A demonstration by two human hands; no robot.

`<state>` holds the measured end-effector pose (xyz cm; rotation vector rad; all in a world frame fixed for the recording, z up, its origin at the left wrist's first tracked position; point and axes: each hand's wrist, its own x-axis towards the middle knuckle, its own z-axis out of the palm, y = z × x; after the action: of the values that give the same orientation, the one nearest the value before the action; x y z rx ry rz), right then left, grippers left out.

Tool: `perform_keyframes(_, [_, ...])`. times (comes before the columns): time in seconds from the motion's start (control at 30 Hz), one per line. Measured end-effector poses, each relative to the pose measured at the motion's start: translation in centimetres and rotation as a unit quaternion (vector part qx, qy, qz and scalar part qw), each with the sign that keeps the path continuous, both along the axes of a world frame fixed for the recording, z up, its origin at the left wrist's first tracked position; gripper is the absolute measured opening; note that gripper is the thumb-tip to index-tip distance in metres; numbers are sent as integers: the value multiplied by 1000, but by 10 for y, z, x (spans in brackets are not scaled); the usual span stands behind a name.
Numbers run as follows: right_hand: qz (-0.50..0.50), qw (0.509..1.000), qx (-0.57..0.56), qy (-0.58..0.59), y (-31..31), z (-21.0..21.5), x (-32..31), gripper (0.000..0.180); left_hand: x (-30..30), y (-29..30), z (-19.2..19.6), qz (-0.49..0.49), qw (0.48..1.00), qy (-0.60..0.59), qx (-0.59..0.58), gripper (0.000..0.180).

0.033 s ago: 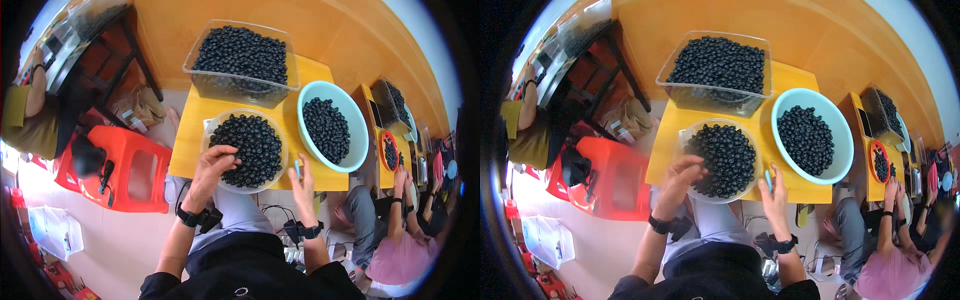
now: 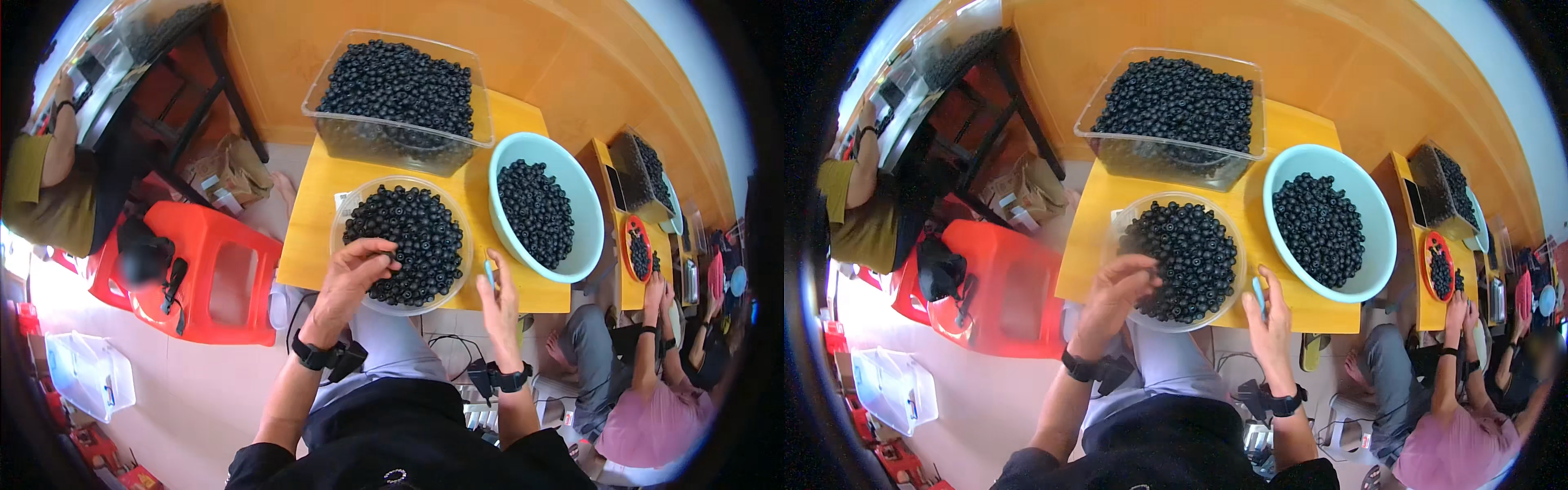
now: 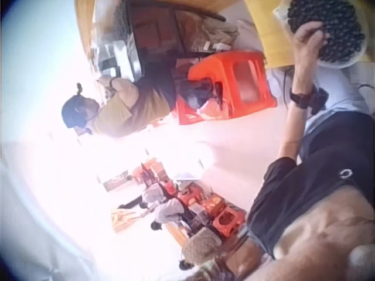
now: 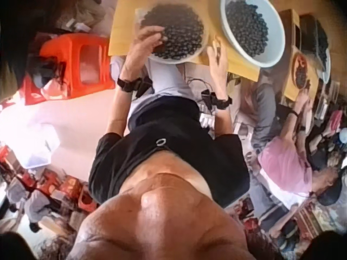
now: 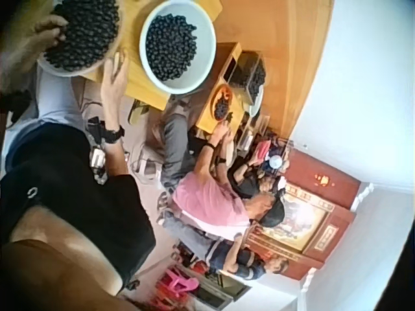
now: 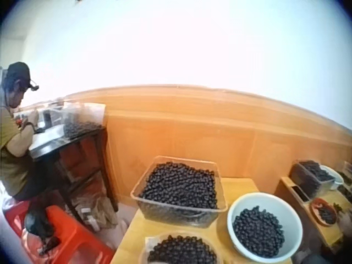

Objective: Sorting through blueberries in a container and using a tool to pick out debris or stems.

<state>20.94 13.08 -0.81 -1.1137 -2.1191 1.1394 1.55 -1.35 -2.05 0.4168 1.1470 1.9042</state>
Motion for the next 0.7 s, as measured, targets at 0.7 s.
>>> perform_keyframes(0.7, [231, 955, 183, 41, -38, 42, -40, 27, 16, 1, 4, -99, 971, -171, 135, 21])
